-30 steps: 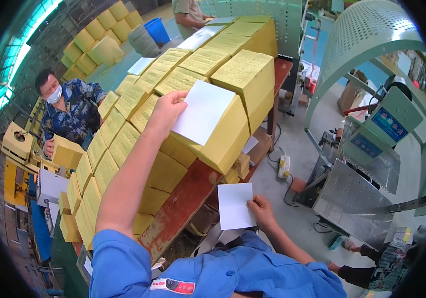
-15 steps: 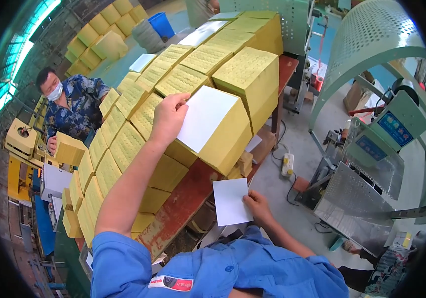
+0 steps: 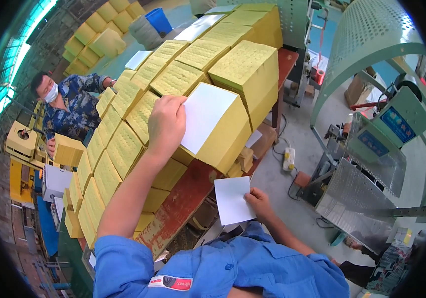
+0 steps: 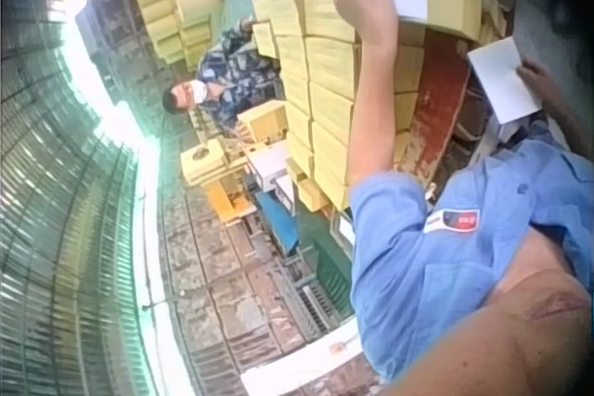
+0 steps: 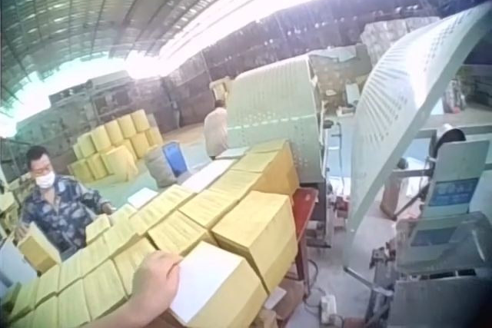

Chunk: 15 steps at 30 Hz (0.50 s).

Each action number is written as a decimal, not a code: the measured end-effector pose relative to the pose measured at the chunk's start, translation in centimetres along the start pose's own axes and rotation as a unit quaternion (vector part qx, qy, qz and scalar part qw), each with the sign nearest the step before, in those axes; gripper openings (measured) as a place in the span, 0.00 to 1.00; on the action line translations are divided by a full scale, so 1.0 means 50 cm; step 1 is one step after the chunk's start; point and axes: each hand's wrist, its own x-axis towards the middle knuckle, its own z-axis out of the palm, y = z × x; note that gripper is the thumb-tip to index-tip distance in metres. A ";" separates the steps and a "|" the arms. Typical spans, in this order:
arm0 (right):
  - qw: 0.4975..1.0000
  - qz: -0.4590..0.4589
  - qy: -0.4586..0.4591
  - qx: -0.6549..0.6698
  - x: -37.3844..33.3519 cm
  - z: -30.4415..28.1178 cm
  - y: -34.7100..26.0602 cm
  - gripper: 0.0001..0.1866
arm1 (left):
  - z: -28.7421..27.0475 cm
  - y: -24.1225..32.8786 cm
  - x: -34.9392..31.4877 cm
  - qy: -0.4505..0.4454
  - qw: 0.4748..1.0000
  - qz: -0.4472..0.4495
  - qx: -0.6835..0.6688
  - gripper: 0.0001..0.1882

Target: Weigh stacks of paper, adjust count to reach target weight, add labels, and use a strapping machine to secure them.

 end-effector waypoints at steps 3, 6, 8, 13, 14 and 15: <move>0.997 0.008 -0.018 0.076 0.023 -0.036 -0.026 0.07 | -0.019 0.026 0.000 -0.013 0.994 0.098 -0.040 0.19; 0.985 -0.014 -0.053 0.166 0.061 -0.071 -0.075 0.10 | -0.024 0.049 0.011 -0.157 0.983 0.083 -0.049 0.41; 0.974 -0.017 -0.050 0.220 0.108 -0.108 -0.068 0.20 | 0.001 0.054 0.011 -0.184 0.980 0.074 -0.024 0.40; 0.949 0.006 -0.052 0.310 0.201 -0.101 -0.086 0.21 | 0.042 0.030 0.004 -0.156 0.983 0.094 -0.002 0.39; 0.947 -0.006 -0.051 0.316 0.216 -0.086 -0.088 0.20 | 0.042 0.036 -0.001 -0.148 0.984 0.100 0.007 0.38; 0.943 0.000 -0.055 0.328 0.221 -0.067 -0.103 0.19 | 0.041 0.040 0.001 -0.151 0.983 0.102 0.004 0.38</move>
